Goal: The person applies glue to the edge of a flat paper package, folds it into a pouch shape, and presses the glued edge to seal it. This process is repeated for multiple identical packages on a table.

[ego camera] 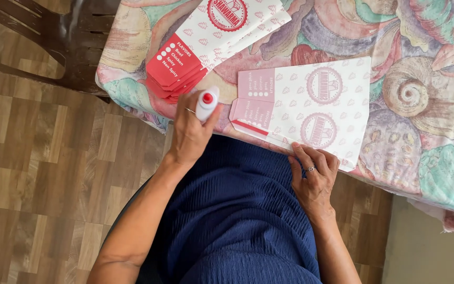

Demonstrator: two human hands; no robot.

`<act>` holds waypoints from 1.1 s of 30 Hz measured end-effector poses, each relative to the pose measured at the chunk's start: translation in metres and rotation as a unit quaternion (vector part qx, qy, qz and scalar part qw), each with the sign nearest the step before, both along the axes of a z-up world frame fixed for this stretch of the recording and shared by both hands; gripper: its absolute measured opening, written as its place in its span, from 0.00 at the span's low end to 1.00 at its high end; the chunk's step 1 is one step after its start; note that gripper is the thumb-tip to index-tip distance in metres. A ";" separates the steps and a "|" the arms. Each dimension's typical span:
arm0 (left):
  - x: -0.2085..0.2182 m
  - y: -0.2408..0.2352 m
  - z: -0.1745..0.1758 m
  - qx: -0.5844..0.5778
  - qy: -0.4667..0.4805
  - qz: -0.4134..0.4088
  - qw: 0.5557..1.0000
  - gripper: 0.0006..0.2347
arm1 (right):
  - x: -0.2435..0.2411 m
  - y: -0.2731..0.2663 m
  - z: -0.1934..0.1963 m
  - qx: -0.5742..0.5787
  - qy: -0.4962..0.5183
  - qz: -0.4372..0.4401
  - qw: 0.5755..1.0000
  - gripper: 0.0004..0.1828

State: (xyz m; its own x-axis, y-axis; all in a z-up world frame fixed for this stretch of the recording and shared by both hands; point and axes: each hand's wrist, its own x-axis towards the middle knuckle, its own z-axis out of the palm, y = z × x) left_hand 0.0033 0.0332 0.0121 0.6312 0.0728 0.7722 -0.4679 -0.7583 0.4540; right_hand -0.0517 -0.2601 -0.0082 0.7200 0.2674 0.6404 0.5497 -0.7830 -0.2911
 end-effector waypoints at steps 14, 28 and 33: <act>-0.008 -0.047 -0.025 -0.057 0.036 -0.114 0.991 0.23 | -0.002 -0.003 0.000 -0.008 0.022 0.001 1.000 0.17; 0.004 -0.005 -0.012 -0.129 0.012 0.086 0.988 0.30 | 0.007 0.010 0.068 -0.077 0.088 0.035 0.993 0.14; -0.028 -0.024 -0.043 -0.068 -0.095 0.105 0.988 0.28 | 0.023 0.001 0.067 -0.108 0.111 0.059 0.986 0.04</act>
State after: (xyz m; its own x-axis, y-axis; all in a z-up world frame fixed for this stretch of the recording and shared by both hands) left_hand -0.0246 0.0095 -0.0314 0.4360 0.2984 0.8491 -0.3935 -0.7853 0.4780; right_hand -0.0288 -0.2595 0.0584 0.7916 0.4708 0.3894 0.5824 -0.7743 -0.2477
